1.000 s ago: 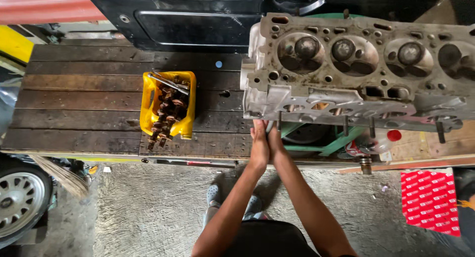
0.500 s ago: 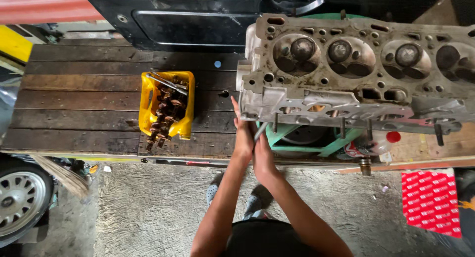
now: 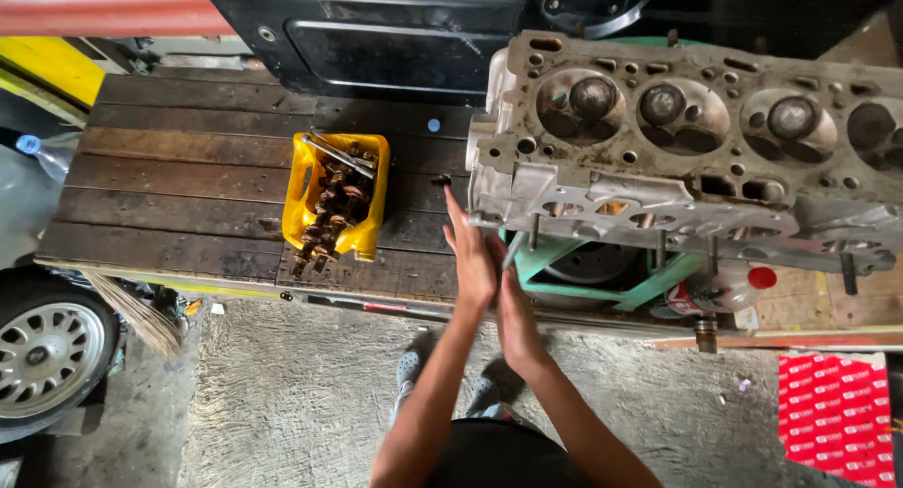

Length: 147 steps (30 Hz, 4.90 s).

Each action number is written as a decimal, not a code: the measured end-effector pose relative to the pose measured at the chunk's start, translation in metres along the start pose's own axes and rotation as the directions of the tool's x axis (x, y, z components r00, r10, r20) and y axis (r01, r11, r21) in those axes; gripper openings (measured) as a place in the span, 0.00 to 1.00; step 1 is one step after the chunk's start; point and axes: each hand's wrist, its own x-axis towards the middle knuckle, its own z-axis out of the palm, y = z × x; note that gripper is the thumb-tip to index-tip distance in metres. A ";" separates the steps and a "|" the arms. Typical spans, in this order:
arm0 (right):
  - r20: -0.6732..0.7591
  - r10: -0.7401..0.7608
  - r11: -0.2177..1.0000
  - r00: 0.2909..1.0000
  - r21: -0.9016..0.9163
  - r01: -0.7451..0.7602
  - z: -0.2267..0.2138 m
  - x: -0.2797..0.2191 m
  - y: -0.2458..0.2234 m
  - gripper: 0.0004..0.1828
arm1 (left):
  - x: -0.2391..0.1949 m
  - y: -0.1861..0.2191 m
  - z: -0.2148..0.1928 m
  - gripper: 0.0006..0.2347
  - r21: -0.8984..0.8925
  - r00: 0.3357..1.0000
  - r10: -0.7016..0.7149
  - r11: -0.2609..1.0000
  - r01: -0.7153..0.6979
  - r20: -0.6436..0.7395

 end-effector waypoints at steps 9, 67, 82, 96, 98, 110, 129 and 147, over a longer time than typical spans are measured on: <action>-0.158 -0.275 0.930 0.948 -0.293 0.221 -0.027 -0.015 -0.020 0.23 | -0.085 0.025 -0.014 0.23 -0.268 0.999 0.046 0.963 -0.037 0.026; 0.251 0.086 0.603 0.964 -0.784 0.150 -0.070 0.028 -0.176 0.10 | -0.014 0.202 0.014 0.21 0.746 0.798 0.603 0.542 -0.386 -0.025; 0.390 0.148 0.479 0.909 -0.832 0.279 -0.068 0.035 -0.201 0.12 | -0.005 0.196 0.014 0.21 0.742 0.785 0.619 0.526 -0.417 0.002; 0.311 0.168 0.493 0.935 -0.848 0.194 -0.061 0.034 -0.214 0.12 | -0.006 0.199 0.016 0.22 0.769 0.783 0.622 0.489 -0.411 0.022; 0.283 0.170 0.481 0.944 -0.860 0.171 -0.060 0.034 -0.212 0.11 | -0.006 0.199 0.015 0.22 0.766 0.784 0.620 0.493 -0.412 0.023; 0.303 0.073 0.512 0.950 -0.829 0.225 -0.056 0.028 -0.201 0.08 | -0.009 0.200 0.017 0.21 0.773 0.792 0.611 0.498 -0.393 0.009; 0.185 0.065 0.585 0.981 -0.803 0.113 -0.051 0.030 -0.172 0.08 | -0.008 0.199 0.018 0.22 0.786 0.800 0.599 0.489 -0.378 0.011; 0.033 0.116 0.707 0.993 -0.705 -0.059 -0.080 0.023 -0.131 0.09 | -0.008 0.208 0.016 0.21 0.793 0.823 0.566 0.484 -0.369 0.037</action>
